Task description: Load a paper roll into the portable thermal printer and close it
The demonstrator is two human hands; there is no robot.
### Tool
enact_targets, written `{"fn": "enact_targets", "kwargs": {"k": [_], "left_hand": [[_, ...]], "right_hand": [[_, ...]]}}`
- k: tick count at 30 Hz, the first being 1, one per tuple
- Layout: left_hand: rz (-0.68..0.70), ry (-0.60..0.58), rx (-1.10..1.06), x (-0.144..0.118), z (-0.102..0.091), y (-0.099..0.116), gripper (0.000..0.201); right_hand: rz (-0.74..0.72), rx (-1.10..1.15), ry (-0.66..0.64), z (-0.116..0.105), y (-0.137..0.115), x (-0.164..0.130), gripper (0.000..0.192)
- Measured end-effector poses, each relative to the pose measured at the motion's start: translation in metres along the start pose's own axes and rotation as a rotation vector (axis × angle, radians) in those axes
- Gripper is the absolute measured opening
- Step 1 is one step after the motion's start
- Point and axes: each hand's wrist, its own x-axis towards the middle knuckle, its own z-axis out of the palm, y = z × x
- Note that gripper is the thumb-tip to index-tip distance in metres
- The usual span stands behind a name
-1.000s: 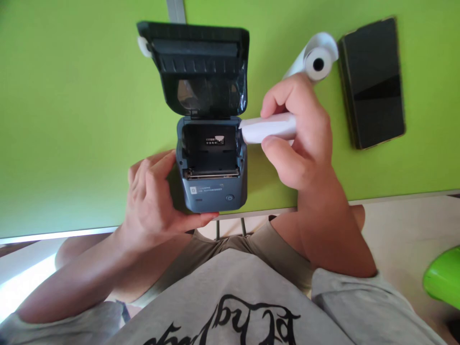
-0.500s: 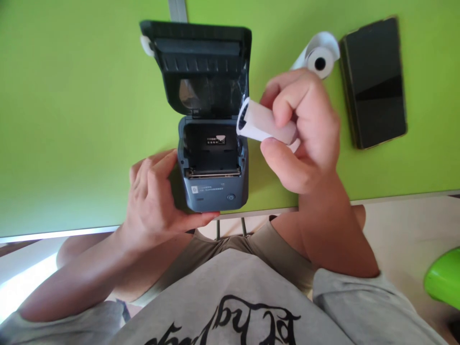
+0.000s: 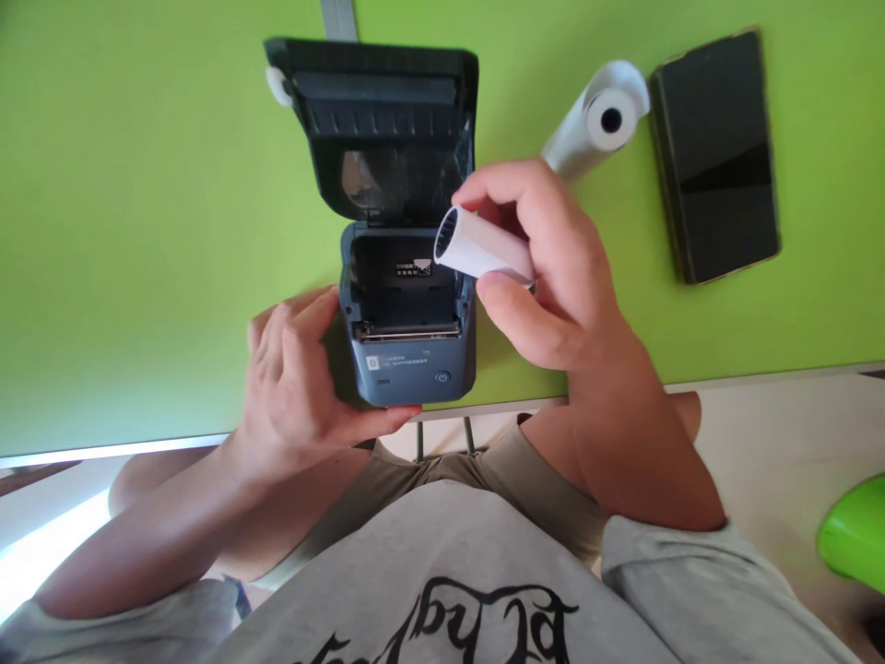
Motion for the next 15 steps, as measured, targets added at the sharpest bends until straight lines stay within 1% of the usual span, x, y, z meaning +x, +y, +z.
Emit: {"fn": "enact_targets", "kwargs": {"k": [3,6,9,11,13,15], "left_hand": [[0.011,0.004,0.003,0.000,0.000,0.000,0.108],[0.006,0.007,0.009,0.000,0.000,0.001,0.104],[0.001,-0.008,0.019,0.001,-0.001,0.001,0.102],[0.025,0.003,0.027,0.001,-0.001,0.000,0.103],[0.044,0.021,0.034,0.001,0.000,0.000,0.104],[0.045,0.021,0.034,0.001,0.000,-0.001,0.105]], "right_hand": [[-0.021,0.056,0.041,0.002,-0.001,0.002,0.038],[-0.054,0.054,0.074,0.005,-0.007,0.007,0.030],[-0.112,-0.023,0.041,0.007,-0.020,0.013,0.026],[-0.095,-0.134,-0.002,0.010,-0.030,0.015,0.021],[-0.042,-0.231,-0.039,0.012,-0.037,0.016,0.016],[-0.047,-0.258,-0.046,0.015,-0.039,0.016,0.014]]}}
